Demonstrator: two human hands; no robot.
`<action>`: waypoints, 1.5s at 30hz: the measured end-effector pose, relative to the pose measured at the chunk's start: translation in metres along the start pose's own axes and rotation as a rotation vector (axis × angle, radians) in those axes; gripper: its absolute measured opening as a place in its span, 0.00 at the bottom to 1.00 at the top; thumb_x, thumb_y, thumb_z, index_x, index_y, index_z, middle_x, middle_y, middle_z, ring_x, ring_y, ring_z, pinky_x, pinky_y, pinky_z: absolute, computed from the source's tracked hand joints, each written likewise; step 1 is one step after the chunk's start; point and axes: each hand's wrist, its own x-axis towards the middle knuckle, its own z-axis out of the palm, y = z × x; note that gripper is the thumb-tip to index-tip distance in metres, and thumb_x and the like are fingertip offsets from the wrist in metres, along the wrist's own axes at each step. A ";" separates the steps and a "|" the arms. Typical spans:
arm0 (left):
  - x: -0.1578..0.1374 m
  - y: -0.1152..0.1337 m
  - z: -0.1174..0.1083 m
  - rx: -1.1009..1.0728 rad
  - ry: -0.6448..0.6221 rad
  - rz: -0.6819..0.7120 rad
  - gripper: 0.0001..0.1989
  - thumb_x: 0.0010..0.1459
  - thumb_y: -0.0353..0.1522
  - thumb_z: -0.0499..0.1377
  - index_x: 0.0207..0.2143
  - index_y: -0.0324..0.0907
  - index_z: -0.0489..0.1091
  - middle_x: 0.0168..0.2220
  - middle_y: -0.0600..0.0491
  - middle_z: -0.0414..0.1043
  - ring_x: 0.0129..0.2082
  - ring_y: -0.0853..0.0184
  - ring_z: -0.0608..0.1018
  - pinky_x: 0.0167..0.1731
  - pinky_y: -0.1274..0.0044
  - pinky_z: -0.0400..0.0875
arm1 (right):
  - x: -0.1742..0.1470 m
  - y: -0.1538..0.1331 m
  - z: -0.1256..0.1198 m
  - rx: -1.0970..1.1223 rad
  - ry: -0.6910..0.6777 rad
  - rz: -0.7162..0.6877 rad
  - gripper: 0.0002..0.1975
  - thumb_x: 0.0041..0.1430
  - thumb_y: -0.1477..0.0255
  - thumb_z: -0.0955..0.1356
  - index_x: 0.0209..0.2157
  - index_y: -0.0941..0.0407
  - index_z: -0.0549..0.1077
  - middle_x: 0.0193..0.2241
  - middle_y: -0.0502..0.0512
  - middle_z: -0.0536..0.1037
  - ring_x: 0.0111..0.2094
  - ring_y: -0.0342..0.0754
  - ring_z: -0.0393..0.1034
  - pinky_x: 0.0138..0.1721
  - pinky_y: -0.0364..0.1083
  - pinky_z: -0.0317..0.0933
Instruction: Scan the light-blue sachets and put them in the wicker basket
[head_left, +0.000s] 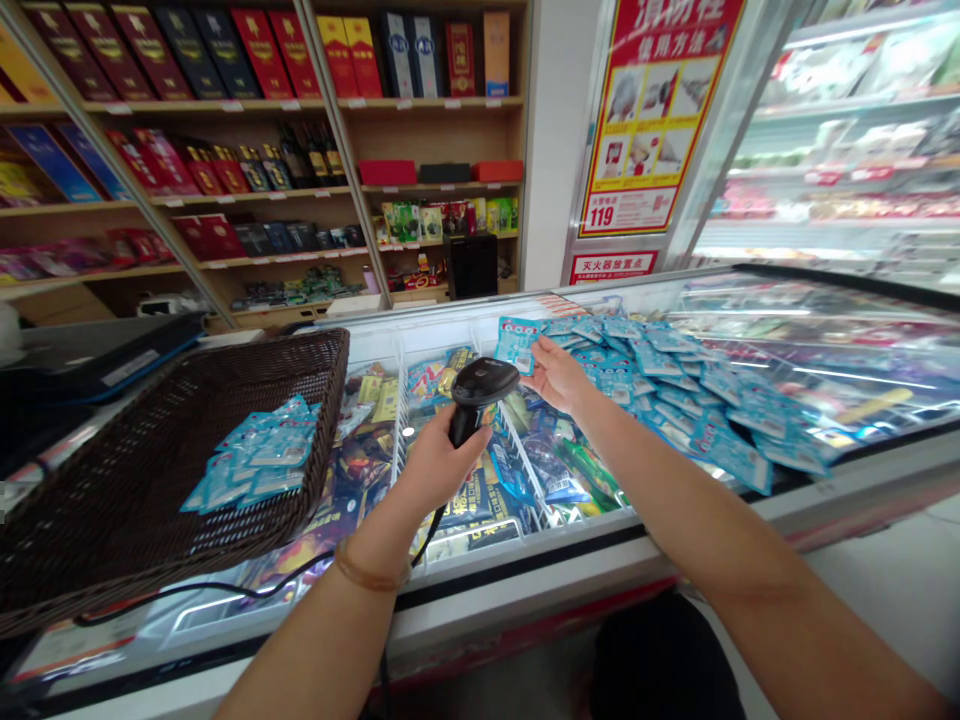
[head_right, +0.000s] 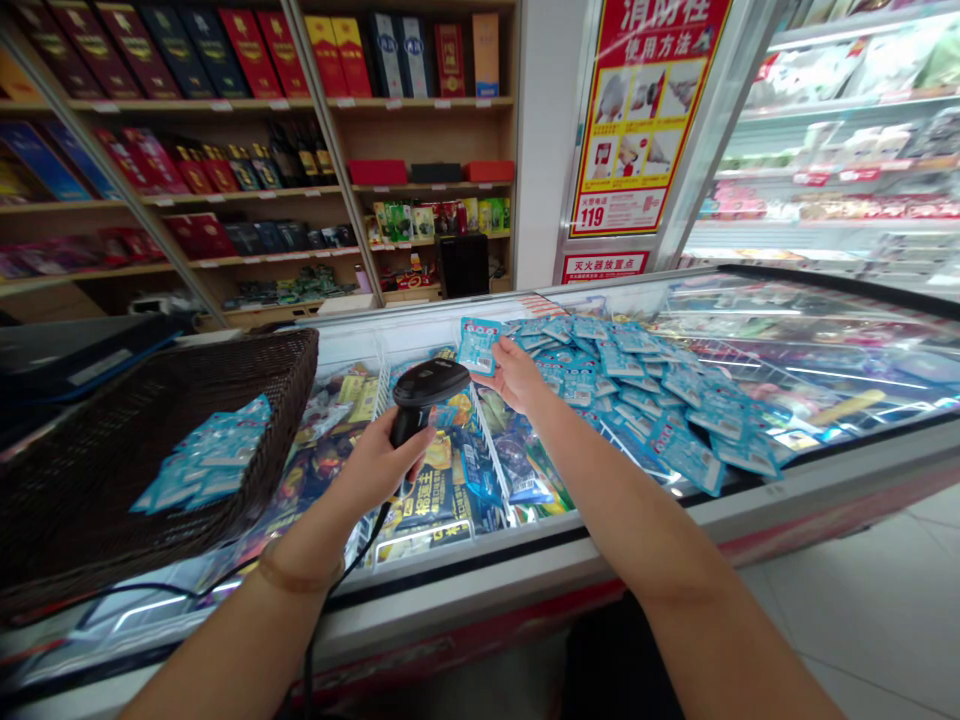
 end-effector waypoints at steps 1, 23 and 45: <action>0.000 0.000 0.000 -0.002 -0.002 0.000 0.14 0.55 0.40 0.60 0.39 0.42 0.65 0.16 0.63 0.61 0.12 0.73 0.64 0.15 0.80 0.59 | 0.000 0.000 0.000 -0.014 -0.002 0.000 0.07 0.63 0.70 0.68 0.36 0.51 0.63 0.29 0.43 0.78 0.35 0.42 0.77 0.49 0.52 0.71; -0.010 0.032 -0.025 -0.161 0.140 -0.054 0.20 0.53 0.49 0.62 0.32 0.43 0.63 0.14 0.61 0.63 0.11 0.73 0.65 0.13 0.81 0.57 | 0.007 0.002 0.029 -0.100 0.067 0.044 0.05 0.65 0.76 0.64 0.35 0.52 0.65 0.29 0.44 0.77 0.36 0.43 0.77 0.50 0.57 0.72; -0.064 0.036 -0.101 -0.327 0.503 -0.051 0.22 0.51 0.48 0.64 0.36 0.42 0.64 0.23 0.59 0.69 0.15 0.74 0.70 0.15 0.80 0.66 | 0.036 0.050 0.124 -0.857 -0.098 -0.134 0.09 0.56 0.73 0.69 0.41 0.55 0.75 0.46 0.58 0.79 0.48 0.51 0.74 0.53 0.54 0.67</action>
